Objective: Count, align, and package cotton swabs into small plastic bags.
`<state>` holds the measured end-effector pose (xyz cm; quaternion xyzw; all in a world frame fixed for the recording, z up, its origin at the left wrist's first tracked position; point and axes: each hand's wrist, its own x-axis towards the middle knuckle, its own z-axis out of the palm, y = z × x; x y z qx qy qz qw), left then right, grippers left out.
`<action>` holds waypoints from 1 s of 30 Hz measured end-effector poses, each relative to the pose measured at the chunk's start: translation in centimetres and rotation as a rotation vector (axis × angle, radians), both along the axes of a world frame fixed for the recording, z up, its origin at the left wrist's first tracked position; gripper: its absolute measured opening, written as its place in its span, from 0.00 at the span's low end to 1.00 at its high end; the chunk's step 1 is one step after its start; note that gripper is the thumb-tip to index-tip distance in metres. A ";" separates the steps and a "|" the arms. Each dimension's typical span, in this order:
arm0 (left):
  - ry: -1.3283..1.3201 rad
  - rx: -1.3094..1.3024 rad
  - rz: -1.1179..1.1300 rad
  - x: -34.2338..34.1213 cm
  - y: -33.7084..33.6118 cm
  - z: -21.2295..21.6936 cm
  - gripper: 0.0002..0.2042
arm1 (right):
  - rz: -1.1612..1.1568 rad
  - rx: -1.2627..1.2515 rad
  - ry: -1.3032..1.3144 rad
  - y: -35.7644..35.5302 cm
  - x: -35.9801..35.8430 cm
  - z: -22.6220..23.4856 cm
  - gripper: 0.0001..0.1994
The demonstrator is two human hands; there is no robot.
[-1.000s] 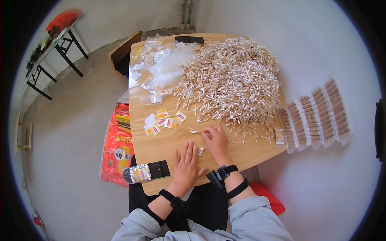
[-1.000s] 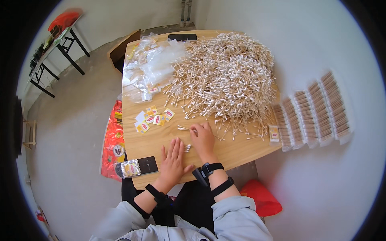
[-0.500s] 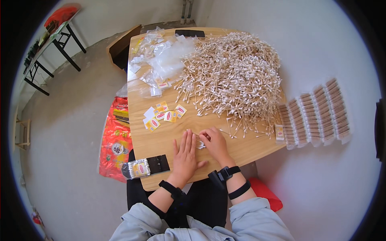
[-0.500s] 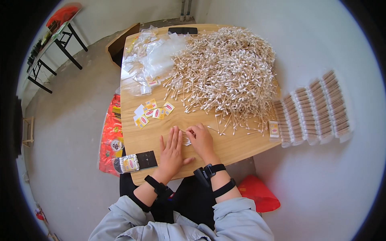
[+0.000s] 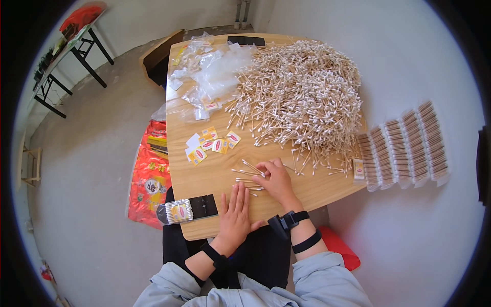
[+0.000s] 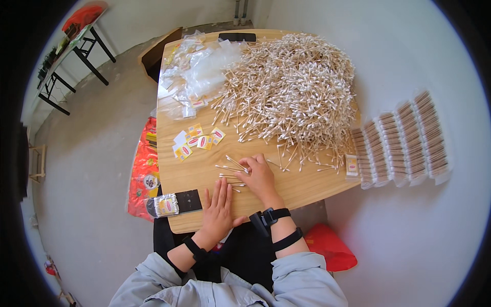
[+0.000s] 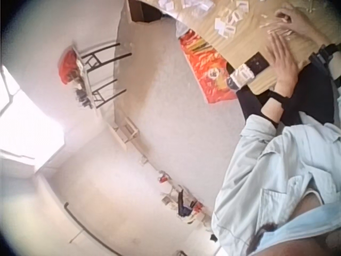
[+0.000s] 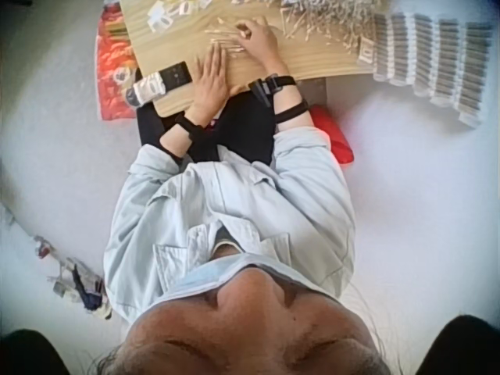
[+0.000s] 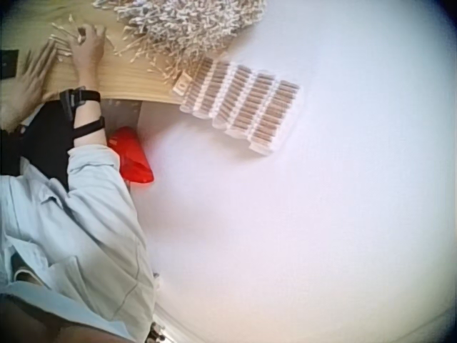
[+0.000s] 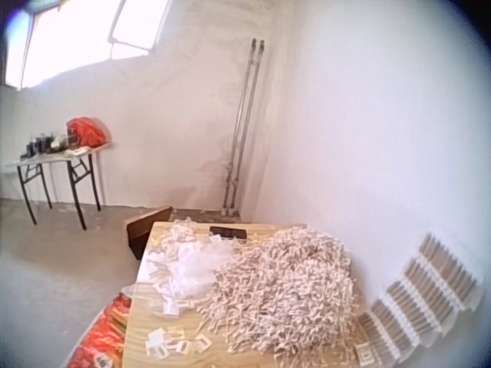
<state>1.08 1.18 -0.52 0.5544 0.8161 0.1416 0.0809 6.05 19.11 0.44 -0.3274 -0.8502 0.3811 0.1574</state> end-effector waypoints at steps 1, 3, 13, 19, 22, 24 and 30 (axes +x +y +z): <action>0.004 0.001 -0.005 0.1 -0.3 0.0 0.51 | 0.002 0.011 -0.005 -0.1 -0.1 0.0 0.15; 0.011 0.000 -0.008 0.3 -0.8 0.1 0.51 | -0.015 -0.008 -0.032 -0.1 -0.2 0.0 0.15; 0.111 -0.006 -0.057 0.9 -2.3 -0.3 0.50 | 0.014 -0.018 -0.010 0.1 0.1 -0.2 0.15; 0.051 0.004 -0.053 0.8 -1.5 -0.2 0.49 | 0.015 -0.090 0.209 -0.1 1.0 -0.3 0.12; 0.051 -0.011 -0.049 0.9 -1.6 -0.1 0.47 | 0.115 0.025 0.174 -1.2 2.9 -0.3 0.09; 0.051 -0.010 -0.043 0.9 -1.7 0.0 0.47 | 0.122 0.041 0.135 -2.0 3.2 -0.5 0.08; 0.084 0.062 -0.073 1.1 -2.3 -1.1 0.45 | 0.091 0.089 0.071 -2.4 2.8 0.1 0.07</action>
